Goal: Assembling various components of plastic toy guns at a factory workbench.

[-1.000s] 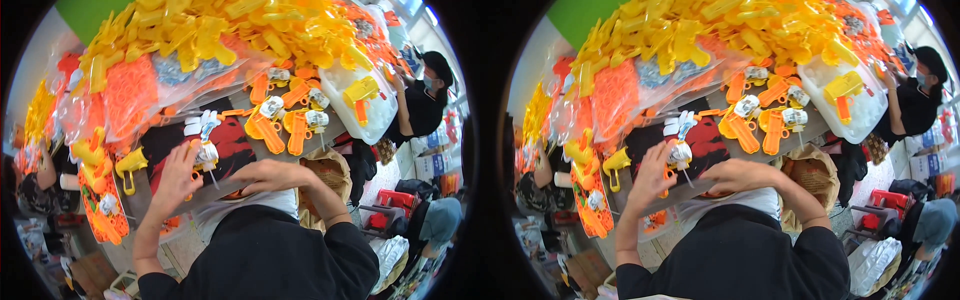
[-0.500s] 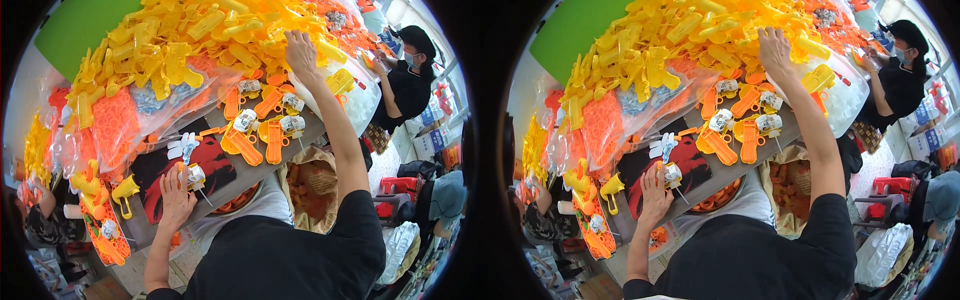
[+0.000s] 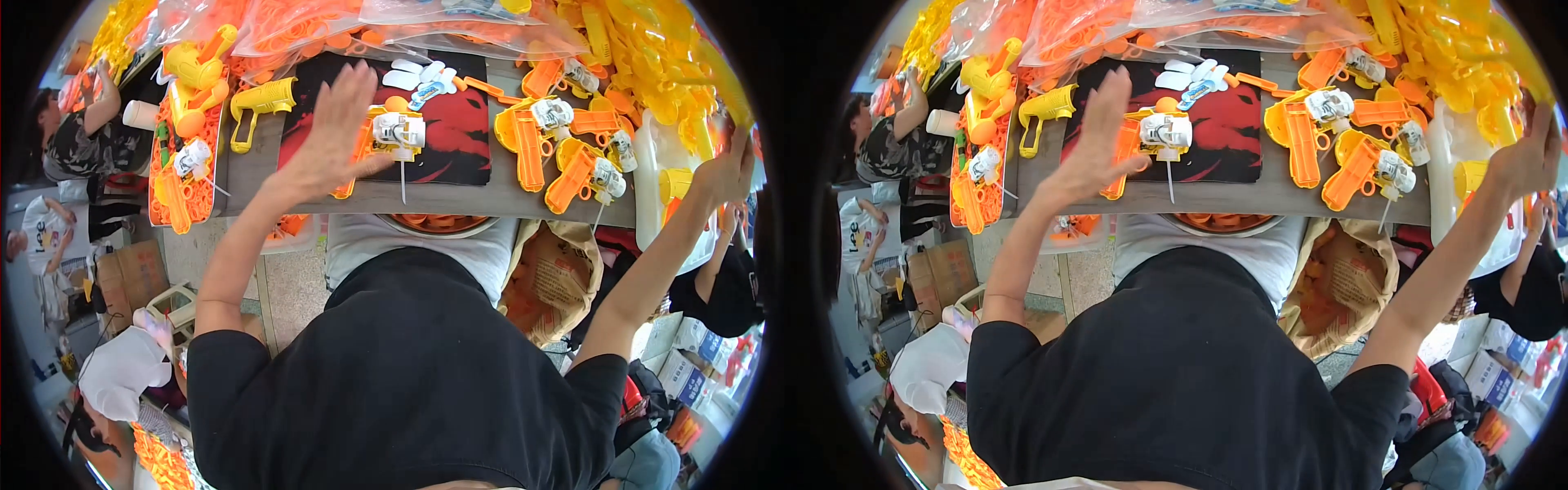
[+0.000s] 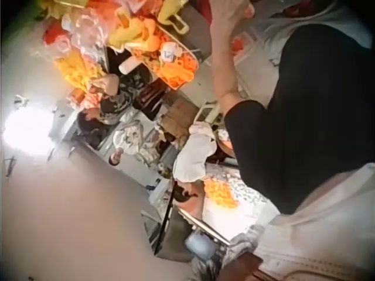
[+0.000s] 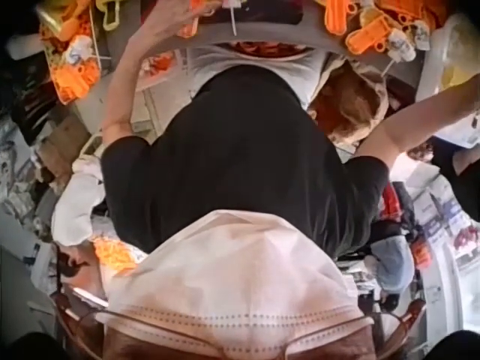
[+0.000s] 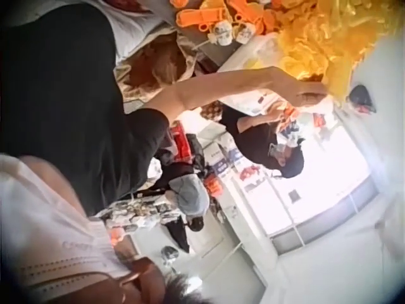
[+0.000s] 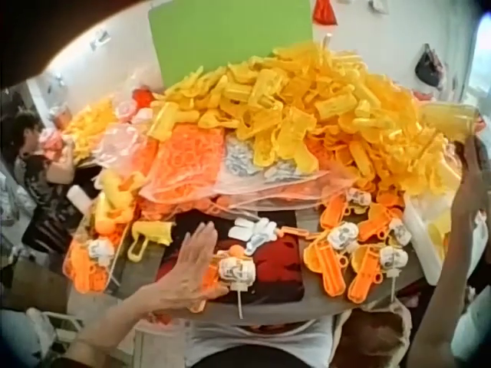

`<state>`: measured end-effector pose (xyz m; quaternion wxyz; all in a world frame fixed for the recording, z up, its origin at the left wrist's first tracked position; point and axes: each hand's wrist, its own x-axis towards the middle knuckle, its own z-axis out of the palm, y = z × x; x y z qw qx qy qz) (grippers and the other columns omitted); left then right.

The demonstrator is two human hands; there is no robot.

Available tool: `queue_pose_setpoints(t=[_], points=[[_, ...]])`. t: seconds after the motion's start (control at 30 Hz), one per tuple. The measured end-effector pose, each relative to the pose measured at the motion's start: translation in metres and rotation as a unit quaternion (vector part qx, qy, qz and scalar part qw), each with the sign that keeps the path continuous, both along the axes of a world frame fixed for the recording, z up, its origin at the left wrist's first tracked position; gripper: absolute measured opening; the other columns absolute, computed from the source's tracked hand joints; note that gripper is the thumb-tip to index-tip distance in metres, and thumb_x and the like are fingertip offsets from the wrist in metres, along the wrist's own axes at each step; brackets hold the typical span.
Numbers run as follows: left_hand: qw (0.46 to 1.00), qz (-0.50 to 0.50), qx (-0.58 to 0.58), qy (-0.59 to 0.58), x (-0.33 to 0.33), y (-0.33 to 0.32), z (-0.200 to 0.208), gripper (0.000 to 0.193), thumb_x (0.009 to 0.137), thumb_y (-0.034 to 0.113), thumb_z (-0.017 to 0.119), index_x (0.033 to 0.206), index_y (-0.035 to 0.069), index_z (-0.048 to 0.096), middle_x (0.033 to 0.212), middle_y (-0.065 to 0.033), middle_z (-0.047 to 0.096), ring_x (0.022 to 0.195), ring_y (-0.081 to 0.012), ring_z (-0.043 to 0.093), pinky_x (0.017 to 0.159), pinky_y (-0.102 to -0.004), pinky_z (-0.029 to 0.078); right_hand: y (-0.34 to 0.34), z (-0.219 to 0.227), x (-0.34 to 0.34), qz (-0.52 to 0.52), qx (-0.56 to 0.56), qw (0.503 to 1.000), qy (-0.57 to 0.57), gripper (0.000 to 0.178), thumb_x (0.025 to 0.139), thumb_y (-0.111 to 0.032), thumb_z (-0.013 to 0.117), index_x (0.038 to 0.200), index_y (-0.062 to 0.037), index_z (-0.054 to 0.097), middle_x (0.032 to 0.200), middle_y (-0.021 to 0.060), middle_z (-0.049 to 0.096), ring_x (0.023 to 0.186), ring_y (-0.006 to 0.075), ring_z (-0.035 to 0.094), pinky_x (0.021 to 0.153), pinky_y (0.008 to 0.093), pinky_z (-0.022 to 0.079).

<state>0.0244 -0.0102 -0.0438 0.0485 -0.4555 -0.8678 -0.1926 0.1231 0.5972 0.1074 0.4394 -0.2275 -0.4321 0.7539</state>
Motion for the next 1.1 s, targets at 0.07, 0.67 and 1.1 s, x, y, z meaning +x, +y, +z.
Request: queue_pose_setpoints(t=[0.07, 0.67, 1.1], points=[[0.993, 0.007, 0.120, -0.003, -0.019, 0.002, 0.030, 0.091, 0.092, 0.048, 0.066, 0.157, 0.003, 0.022, 0.161, -0.0210, 0.022, 0.151, -0.0360, 0.016, 0.122, -0.0457, 0.017, -0.133, -0.052, 0.000, -0.107, 0.552, 0.826, -0.045, 0.020, 0.098, -0.007, 0.061, 0.108, 0.0082, 0.068, 0.107, 0.0150, 0.071, 0.096, 0.0218, 0.071, 0.087, 0.0328, 0.058], [0.969, -0.179, -0.083, -0.148, 0.004, -0.020, 0.046, 0.079, 0.069, 0.012, 0.083, 0.139, 0.004, 0.050, 0.145, -0.0168, 0.047, 0.127, -0.0352, 0.053, 0.104, -0.0415, 0.046, -0.361, -0.192, -0.004, 0.409, 0.321, 0.832, -0.195, 0.047, 0.092, 0.004, 0.060, 0.138, -0.0042, 0.052, 0.127, 0.0081, 0.060, 0.116, 0.0158, 0.058, 0.103, 0.0298, 0.043], [0.964, -0.175, -0.197, -0.033, 0.024, -0.013, 0.037, 0.067, 0.067, 0.019, 0.087, 0.122, -0.001, 0.055, 0.141, -0.0166, 0.049, 0.116, -0.0298, 0.058, 0.091, -0.0404, 0.050, -0.378, -0.198, -0.022, 0.404, 0.508, 0.746, -0.148, 0.070, 0.075, 0.009, 0.062, 0.141, -0.0051, 0.045, 0.139, 0.0158, 0.052, 0.135, 0.0320, 0.046, 0.114, 0.0404, 0.036]])
